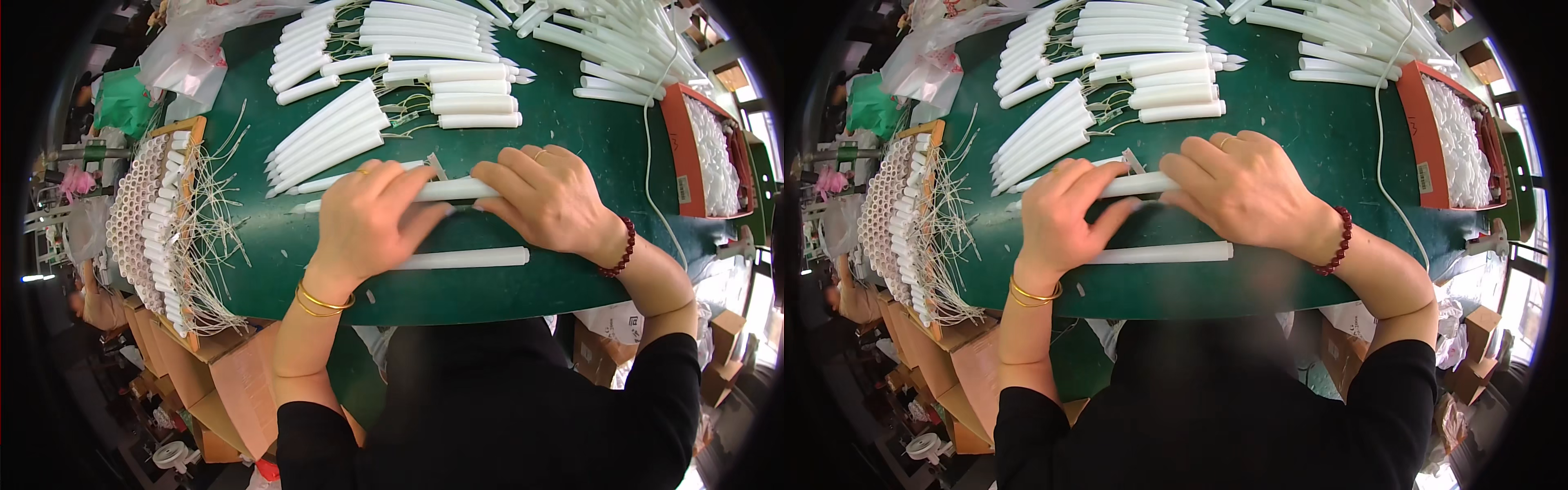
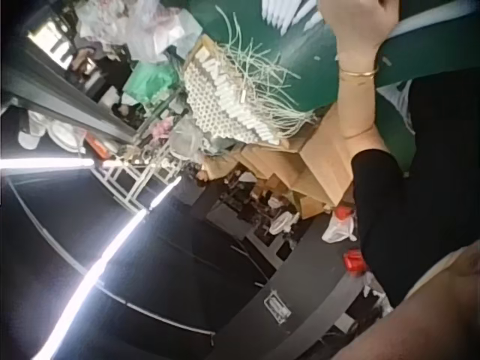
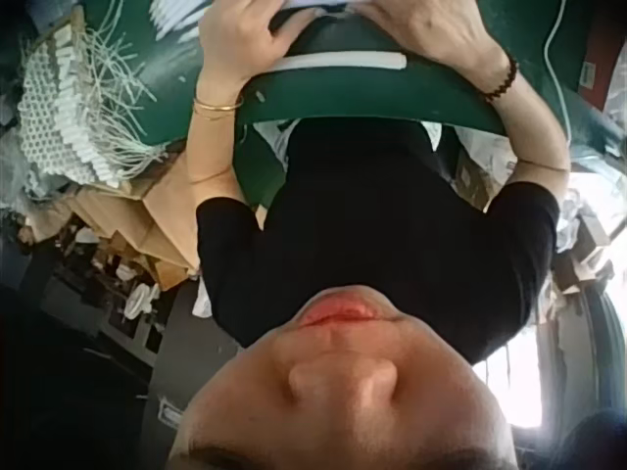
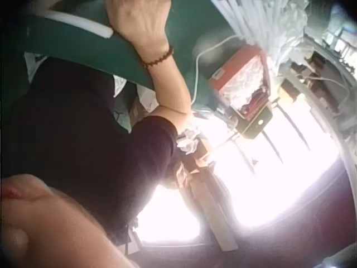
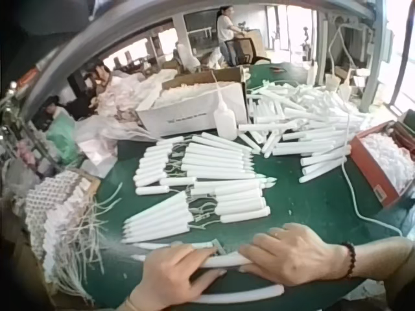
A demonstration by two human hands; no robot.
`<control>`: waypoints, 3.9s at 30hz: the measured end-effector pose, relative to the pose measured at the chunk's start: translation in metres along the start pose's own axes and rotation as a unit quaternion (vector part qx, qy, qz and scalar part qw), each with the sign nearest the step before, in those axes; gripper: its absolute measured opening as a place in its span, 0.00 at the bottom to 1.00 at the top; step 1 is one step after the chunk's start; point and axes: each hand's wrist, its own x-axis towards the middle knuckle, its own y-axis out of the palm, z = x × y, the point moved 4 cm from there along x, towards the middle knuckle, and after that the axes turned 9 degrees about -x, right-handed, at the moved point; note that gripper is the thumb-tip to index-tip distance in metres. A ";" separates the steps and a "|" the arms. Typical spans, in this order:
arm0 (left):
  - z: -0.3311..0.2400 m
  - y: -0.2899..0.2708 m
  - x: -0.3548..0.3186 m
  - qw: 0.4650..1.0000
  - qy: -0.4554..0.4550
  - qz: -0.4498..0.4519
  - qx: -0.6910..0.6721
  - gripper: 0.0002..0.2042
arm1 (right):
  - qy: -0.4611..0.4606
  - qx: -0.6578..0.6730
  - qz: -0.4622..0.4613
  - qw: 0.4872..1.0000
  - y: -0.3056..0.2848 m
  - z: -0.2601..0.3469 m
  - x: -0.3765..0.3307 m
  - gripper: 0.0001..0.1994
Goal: Assembling small electronic or decorative components on a production line, including applying adhesive and organizing parts.
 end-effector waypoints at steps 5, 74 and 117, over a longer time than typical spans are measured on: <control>0.006 -0.002 -0.007 0.997 -0.055 0.021 -0.047 0.12 | -0.002 0.023 -0.024 0.999 0.003 -0.001 -0.005 0.17; 0.007 -0.002 0.023 0.992 0.009 -0.096 -0.081 0.12 | 0.136 0.135 0.080 0.978 0.030 -0.024 0.016 0.14; -0.013 0.001 0.025 0.999 0.034 0.042 0.001 0.17 | 0.273 0.520 0.180 0.789 0.023 -0.018 0.016 0.06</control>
